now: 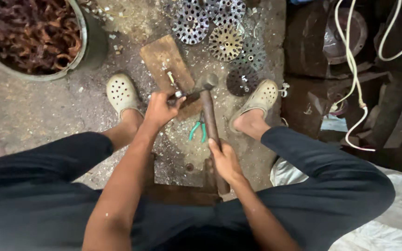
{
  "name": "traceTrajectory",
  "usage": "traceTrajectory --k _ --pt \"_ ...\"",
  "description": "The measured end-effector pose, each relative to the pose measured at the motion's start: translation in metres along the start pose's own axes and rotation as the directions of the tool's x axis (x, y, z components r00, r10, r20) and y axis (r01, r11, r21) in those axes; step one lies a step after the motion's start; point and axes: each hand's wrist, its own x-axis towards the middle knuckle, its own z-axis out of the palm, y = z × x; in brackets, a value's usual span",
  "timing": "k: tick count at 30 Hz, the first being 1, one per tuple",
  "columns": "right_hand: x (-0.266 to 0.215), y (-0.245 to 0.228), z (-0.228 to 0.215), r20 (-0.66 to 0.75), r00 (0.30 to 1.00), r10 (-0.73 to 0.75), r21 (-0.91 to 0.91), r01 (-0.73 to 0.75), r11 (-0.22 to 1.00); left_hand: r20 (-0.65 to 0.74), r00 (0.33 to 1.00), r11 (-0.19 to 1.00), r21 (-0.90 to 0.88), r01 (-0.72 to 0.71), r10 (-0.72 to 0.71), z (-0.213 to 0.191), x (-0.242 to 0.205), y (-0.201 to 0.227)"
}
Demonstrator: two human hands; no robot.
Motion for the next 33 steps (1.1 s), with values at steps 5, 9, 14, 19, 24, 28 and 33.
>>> traceTrajectory --k 5,9,14,19,24,28,33 --pt "0.004 -0.005 0.022 0.039 0.999 -0.030 -0.052 0.032 0.998 0.073 0.997 1.000 0.004 0.009 -0.010 -0.006 -0.001 0.006" --pt "0.001 -0.010 0.022 -0.015 0.999 -0.034 -0.251 0.029 0.968 0.060 0.994 0.992 0.091 0.085 -0.091 0.004 0.002 0.009" --pt "0.002 -0.004 0.027 -0.063 0.989 -0.132 -0.476 0.086 0.875 -0.002 0.999 0.999 0.021 0.036 -0.036 0.001 -0.005 0.010" --pt "0.019 0.006 0.026 -0.083 0.976 -0.200 -0.576 0.117 0.809 -0.046 0.999 0.999 0.022 0.026 -0.025 -0.030 0.004 0.046" --pt "0.034 0.010 0.018 0.001 0.997 -0.074 -0.074 0.074 0.995 -0.493 0.864 0.865 -0.384 -0.323 0.103 -0.114 0.058 0.086" --pt "0.033 -0.002 0.009 -0.012 0.997 0.077 0.237 -0.072 0.969 -0.256 0.949 0.963 -0.144 -0.226 0.185 -0.147 0.052 0.090" --pt "0.022 -0.003 -0.022 -0.055 0.996 0.070 0.475 -0.036 0.879 -0.294 0.951 0.976 -0.214 0.037 -0.100 -0.071 0.000 0.073"
